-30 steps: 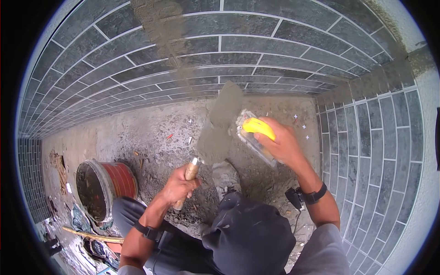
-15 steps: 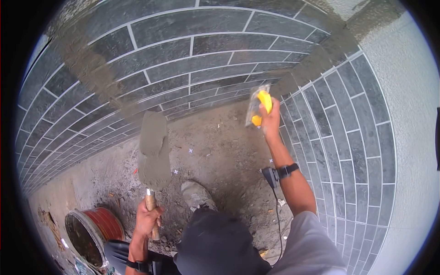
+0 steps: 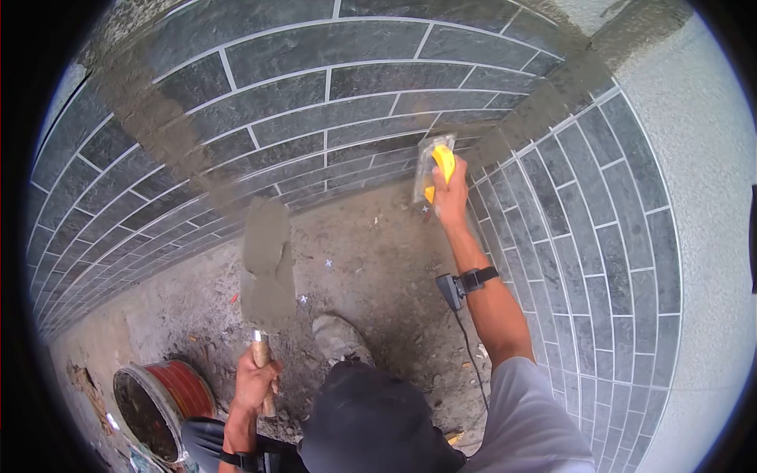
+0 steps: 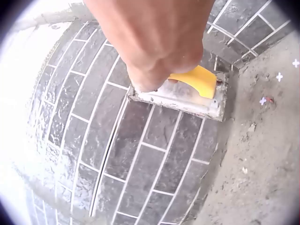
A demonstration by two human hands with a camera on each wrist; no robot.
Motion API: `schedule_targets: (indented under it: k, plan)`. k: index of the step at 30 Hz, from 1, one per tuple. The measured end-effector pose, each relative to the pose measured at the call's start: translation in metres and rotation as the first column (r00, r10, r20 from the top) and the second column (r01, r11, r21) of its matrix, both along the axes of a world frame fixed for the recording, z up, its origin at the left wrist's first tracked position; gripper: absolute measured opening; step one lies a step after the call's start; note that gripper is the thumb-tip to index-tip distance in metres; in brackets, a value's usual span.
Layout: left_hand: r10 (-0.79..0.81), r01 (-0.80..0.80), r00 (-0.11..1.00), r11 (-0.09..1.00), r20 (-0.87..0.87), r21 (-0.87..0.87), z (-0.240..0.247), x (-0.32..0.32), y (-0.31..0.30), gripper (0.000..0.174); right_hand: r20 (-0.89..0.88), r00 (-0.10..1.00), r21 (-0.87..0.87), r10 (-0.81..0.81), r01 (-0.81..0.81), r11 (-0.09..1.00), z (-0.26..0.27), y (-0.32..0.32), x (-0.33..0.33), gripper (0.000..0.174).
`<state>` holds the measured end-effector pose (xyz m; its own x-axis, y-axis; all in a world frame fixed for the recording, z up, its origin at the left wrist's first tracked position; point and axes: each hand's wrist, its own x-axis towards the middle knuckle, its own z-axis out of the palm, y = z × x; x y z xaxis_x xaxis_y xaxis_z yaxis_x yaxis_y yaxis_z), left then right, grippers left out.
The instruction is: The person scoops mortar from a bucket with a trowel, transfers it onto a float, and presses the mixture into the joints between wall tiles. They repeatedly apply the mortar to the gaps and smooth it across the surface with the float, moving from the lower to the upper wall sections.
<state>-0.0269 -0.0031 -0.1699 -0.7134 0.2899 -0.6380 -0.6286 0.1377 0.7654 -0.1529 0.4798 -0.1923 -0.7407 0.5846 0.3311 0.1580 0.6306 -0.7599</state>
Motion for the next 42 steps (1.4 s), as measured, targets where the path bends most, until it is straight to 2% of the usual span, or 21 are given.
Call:
schedule_targets:
  k: [1,5,7,9,12,14,15,17,18,21,23,25,26,33,35,36,38,39,40,41,42]
  plan:
    - [0.000,0.000,1.000,1.000,0.004,-0.005,0.001,0.001,0.002,0.020,-0.046,0.999,-0.069,0.004,-0.007,0.998,0.008,-0.011,0.000,0.044]
    - [0.011,-0.011,1.000,1.000,0.026,-0.022,0.003,0.000,0.004,0.021,-0.078,0.996,-0.030,-0.046,0.043,0.999,-0.015,-0.035,-0.029,0.044]
    - [0.001,0.000,1.000,1.000,0.024,-0.015,0.002,0.000,0.003,0.022,0.079,0.996,0.042,-0.039,0.036,0.998,-0.021,-0.044,-0.023,0.045]
    - [-0.004,0.004,1.000,1.000,0.017,-0.007,0.000,0.001,-0.001,0.022,0.116,0.993,0.055,0.008,-0.014,0.998,-0.024,-0.049,-0.010,0.042]
    - [-0.015,0.015,1.000,1.000,0.009,-0.010,0.001,0.002,-0.003,0.021,0.084,0.991,-0.070,0.104,-0.098,0.993,-0.028,-0.044,0.001,0.039]
    - [-0.011,0.011,1.000,1.000,0.005,-0.001,0.005,0.003,-0.005,0.021,-0.087,0.993,-0.300,-0.079,0.049,0.953,-0.037,-0.021,-0.001,0.029]
    - [0.007,-0.007,1.000,1.000,-0.003,0.002,0.008,0.003,-0.007,0.020,-0.094,0.992,-0.291,-0.087,0.057,0.955,-0.031,-0.005,-0.002,0.029]
    - [0.000,0.000,1.000,1.000,-0.012,-0.002,0.009,0.004,-0.009,0.021,-0.191,0.968,-0.708,-0.163,-0.021,0.706,-0.015,0.038,0.006,0.023]
    - [0.028,-0.028,1.000,1.000,-0.003,0.004,0.009,0.006,-0.010,0.021,-0.196,0.962,-0.776,-0.191,-0.033,0.630,-0.004,0.058,0.006,0.022]
    - [0.056,-0.056,0.998,0.998,0.012,0.029,0.004,0.008,-0.014,0.021,-0.137,0.949,-0.930,-0.285,-0.025,0.365,0.016,0.114,-0.002,0.024]
    - [0.058,-0.059,0.998,0.997,0.016,0.046,0.002,0.009,-0.017,0.021,-0.138,0.945,-0.941,-0.296,-0.032,0.337,0.007,0.144,-0.017,0.024]
    - [0.049,-0.049,0.999,0.999,0.022,0.020,0.000,0.008,-0.017,0.021,-0.184,0.951,-0.962,-0.248,-0.122,0.244,0.012,0.136,-0.028,0.024]
    - [0.041,-0.040,0.999,0.999,0.031,-0.006,0.000,0.008,-0.017,0.021,-0.165,0.945,-0.962,-0.284,-0.091,0.256,0.007,0.123,-0.030,0.024]
    - [0.015,-0.016,0.999,1.000,0.050,0.019,0.001,0.005,-0.009,0.020,-0.221,0.970,-0.865,-0.102,-0.146,0.481,0.029,-0.091,-0.028,0.018]
    - [0.043,-0.044,0.997,0.999,0.069,0.013,0.004,0.004,-0.007,0.019,-0.138,0.985,-0.827,0.099,-0.170,0.535,0.029,-0.123,-0.021,0.021]
    - [0.038,-0.041,0.996,0.999,0.080,0.035,0.009,0.001,-0.004,0.018,-0.132,0.983,-0.843,0.126,-0.178,0.508,0.031,-0.135,-0.014,0.021]
    - [0.080,-0.083,0.991,0.996,0.106,0.024,0.015,0.005,-0.012,0.018,0.000,0.842,-0.735,0.539,-0.366,0.571,0.035,-0.147,0.007,0.027]
    - [0.061,-0.065,0.994,0.997,0.091,0.043,0.014,0.005,-0.013,0.017,-0.004,0.821,-0.745,0.571,-0.383,0.546,0.035,-0.153,0.014,0.027]
    - [0.031,-0.037,0.997,0.997,0.075,0.070,0.012,0.005,-0.013,0.017,-0.003,0.737,-0.534,0.676,-0.572,0.622,0.036,-0.155,0.023,0.031]
    - [0.050,-0.056,0.995,0.996,0.083,0.067,0.012,0.007,-0.015,0.017,0.030,0.650,-0.283,0.759,-0.723,0.630,0.038,-0.156,0.029,0.034]
    - [0.036,-0.041,0.996,0.997,0.079,0.062,0.013,0.008,-0.016,0.017,0.034,0.640,-0.289,0.768,-0.729,0.620,0.044,-0.160,0.032,0.034]
